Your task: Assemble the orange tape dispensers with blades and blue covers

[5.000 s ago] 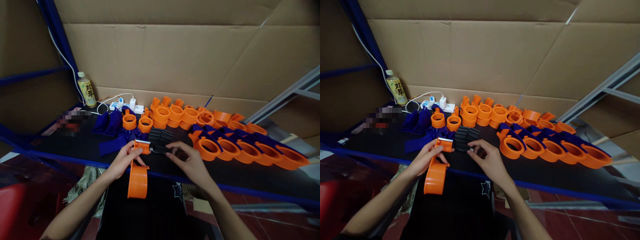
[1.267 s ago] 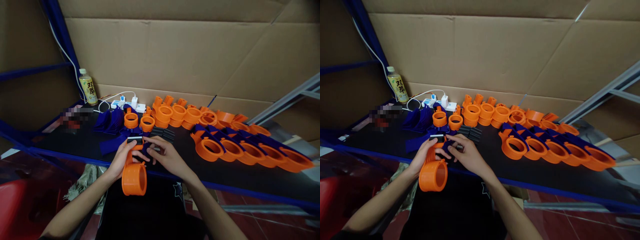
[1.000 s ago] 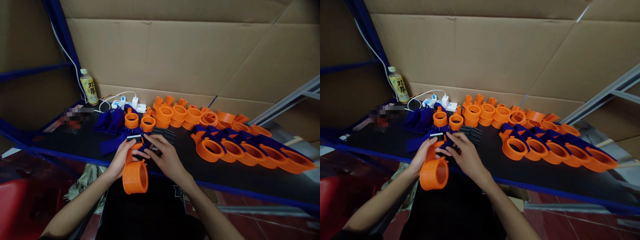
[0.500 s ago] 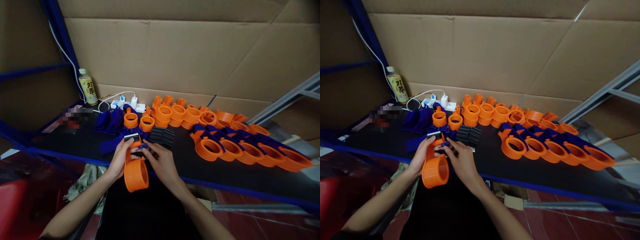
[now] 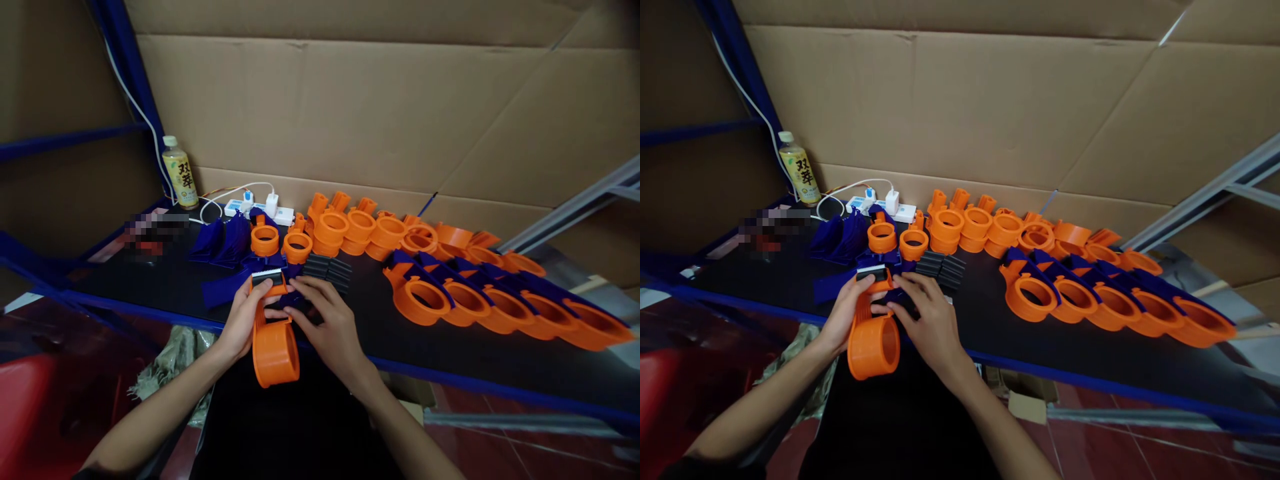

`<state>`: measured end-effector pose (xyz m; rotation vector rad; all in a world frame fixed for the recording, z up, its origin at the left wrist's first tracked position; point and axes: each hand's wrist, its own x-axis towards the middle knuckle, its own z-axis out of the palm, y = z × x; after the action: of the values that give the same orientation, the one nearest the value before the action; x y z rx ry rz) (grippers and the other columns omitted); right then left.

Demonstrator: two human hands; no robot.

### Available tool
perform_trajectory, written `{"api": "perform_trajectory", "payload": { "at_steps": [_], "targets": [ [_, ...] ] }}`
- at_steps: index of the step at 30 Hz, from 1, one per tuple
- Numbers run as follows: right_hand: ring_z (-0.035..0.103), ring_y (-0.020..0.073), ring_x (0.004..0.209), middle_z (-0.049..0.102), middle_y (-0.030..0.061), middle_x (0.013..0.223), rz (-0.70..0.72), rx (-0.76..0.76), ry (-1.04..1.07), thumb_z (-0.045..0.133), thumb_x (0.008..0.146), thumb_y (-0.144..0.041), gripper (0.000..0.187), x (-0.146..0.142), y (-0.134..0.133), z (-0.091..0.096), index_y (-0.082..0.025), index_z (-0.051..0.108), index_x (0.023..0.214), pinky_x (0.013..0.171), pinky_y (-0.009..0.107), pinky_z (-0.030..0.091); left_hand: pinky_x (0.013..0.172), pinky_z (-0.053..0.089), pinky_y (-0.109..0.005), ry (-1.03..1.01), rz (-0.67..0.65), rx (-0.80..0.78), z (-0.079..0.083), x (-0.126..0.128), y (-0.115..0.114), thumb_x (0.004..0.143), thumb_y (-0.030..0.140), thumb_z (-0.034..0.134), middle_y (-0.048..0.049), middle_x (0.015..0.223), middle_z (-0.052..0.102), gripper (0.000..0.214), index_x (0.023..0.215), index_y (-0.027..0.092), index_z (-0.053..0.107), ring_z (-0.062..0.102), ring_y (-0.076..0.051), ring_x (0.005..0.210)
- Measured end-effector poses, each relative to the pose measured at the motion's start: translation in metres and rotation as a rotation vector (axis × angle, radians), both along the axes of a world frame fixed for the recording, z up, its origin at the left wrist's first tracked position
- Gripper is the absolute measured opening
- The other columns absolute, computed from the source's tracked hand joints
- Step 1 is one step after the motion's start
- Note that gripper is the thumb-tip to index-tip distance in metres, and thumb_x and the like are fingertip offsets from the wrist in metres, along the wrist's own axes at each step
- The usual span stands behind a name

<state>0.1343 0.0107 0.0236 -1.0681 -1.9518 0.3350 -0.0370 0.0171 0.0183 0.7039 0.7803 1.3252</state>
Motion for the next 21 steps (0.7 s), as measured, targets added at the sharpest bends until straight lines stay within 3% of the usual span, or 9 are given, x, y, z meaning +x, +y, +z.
{"api": "perform_trajectory", "payload": {
  "at_steps": [2, 4, 8, 10, 12, 14, 16, 18, 21],
  "targets": [
    [0.063, 0.0231, 0.111, 0.067, 0.0084, 0.123, 0.02, 0.098, -0.145, 0.065, 0.092, -0.027, 0.031, 0.006, -0.001, 0.003, -0.026, 0.068, 0.123, 0.086, 0.037, 0.057, 0.059, 0.064, -0.031, 0.002, 0.01, -0.012, -0.001, 0.0, 0.0, 0.082, 0.034, 0.073, -0.0114, 0.1, 0.077, 0.036, 0.11, 0.016, 0.058, 0.076, -0.023, 0.077],
    [0.064, 0.0228, 0.107, 0.07, 0.0085, 0.119, 0.034, 0.145, -0.242, 0.062, 0.094, -0.022, 0.028, 0.011, 0.0, 0.005, -0.024, 0.069, 0.121, 0.086, 0.037, 0.057, 0.063, 0.065, -0.034, 0.001, -0.011, -0.01, -0.001, 0.0, 0.0, 0.082, 0.034, 0.073, -0.0109, 0.101, 0.077, 0.035, 0.108, 0.016, 0.058, 0.076, -0.023, 0.077],
    [0.065, 0.0214, 0.097, 0.073, 0.0082, 0.109, 0.05, 0.161, -0.182, 0.059, 0.095, -0.02, 0.024, 0.018, 0.006, 0.008, -0.023, 0.071, 0.115, 0.083, 0.037, 0.056, 0.071, 0.065, -0.044, -0.01, -0.084, 0.014, -0.002, -0.001, 0.001, 0.084, 0.036, 0.071, -0.0167, 0.113, 0.074, 0.035, 0.109, 0.015, 0.058, 0.076, -0.03, 0.091],
    [0.066, 0.0195, 0.087, 0.073, 0.0073, 0.1, 0.032, 0.053, -0.008, 0.063, 0.093, -0.025, 0.019, 0.02, 0.009, 0.007, -0.022, 0.073, 0.108, 0.076, 0.034, 0.057, 0.07, 0.065, -0.045, -0.017, -0.111, 0.027, -0.002, -0.003, 0.002, 0.085, 0.037, 0.07, -0.019, 0.119, 0.072, 0.037, 0.112, 0.015, 0.057, 0.075, -0.034, 0.096],
    [0.065, 0.0163, 0.074, 0.071, 0.0055, 0.091, 0.03, -0.151, 0.208, 0.067, 0.09, -0.032, 0.021, 0.021, 0.011, 0.007, -0.021, 0.073, 0.107, 0.062, 0.029, 0.057, 0.069, 0.065, -0.046, -0.027, -0.119, 0.038, -0.002, -0.004, 0.001, 0.086, 0.036, 0.069, -0.0197, 0.125, 0.07, 0.036, 0.112, 0.015, 0.057, 0.073, -0.036, 0.101],
    [0.063, 0.0139, 0.063, 0.067, 0.0022, 0.081, 0.071, -0.348, 0.378, 0.068, 0.089, -0.038, 0.031, 0.021, 0.013, 0.007, -0.021, 0.069, 0.115, 0.051, 0.025, 0.054, 0.071, 0.065, -0.046, -0.038, -0.125, 0.041, -0.002, -0.005, 0.001, 0.087, 0.035, 0.068, -0.0196, 0.128, 0.068, 0.034, 0.112, 0.015, 0.057, 0.072, -0.037, 0.105],
    [0.062, 0.013, 0.06, 0.063, 0.0, 0.078, 0.115, -0.433, 0.44, 0.065, 0.09, -0.04, 0.038, 0.02, 0.014, 0.008, -0.022, 0.064, 0.124, 0.048, 0.023, 0.052, 0.075, 0.064, -0.046, -0.044, -0.139, 0.037, -0.003, -0.005, 0.002, 0.087, 0.034, 0.068, -0.0191, 0.127, 0.069, 0.033, 0.112, 0.015, 0.058, 0.071, -0.037, 0.107],
    [0.062, 0.012, 0.059, 0.063, 0.0003, 0.082, 0.094, -0.398, 0.369, 0.059, 0.094, -0.04, 0.039, 0.017, 0.014, 0.01, -0.025, 0.062, 0.129, 0.05, 0.023, 0.053, 0.078, 0.064, -0.047, -0.043, -0.144, 0.034, -0.005, -0.005, 0.003, 0.085, 0.032, 0.07, -0.018, 0.121, 0.072, 0.033, 0.11, 0.014, 0.059, 0.07, -0.038, 0.108],
    [0.067, 0.0146, 0.073, 0.068, 0.0044, 0.097, 0.011, -0.235, 0.105, 0.052, 0.098, -0.035, 0.04, 0.014, 0.013, 0.014, -0.028, 0.058, 0.137, 0.066, 0.027, 0.056, 0.08, 0.063, -0.048, -0.042, -0.117, 0.036, -0.007, -0.005, 0.004, 0.083, 0.031, 0.072, -0.016, 0.111, 0.075, 0.032, 0.108, 0.014, 0.061, 0.07, -0.037, 0.108]
  ]
}}
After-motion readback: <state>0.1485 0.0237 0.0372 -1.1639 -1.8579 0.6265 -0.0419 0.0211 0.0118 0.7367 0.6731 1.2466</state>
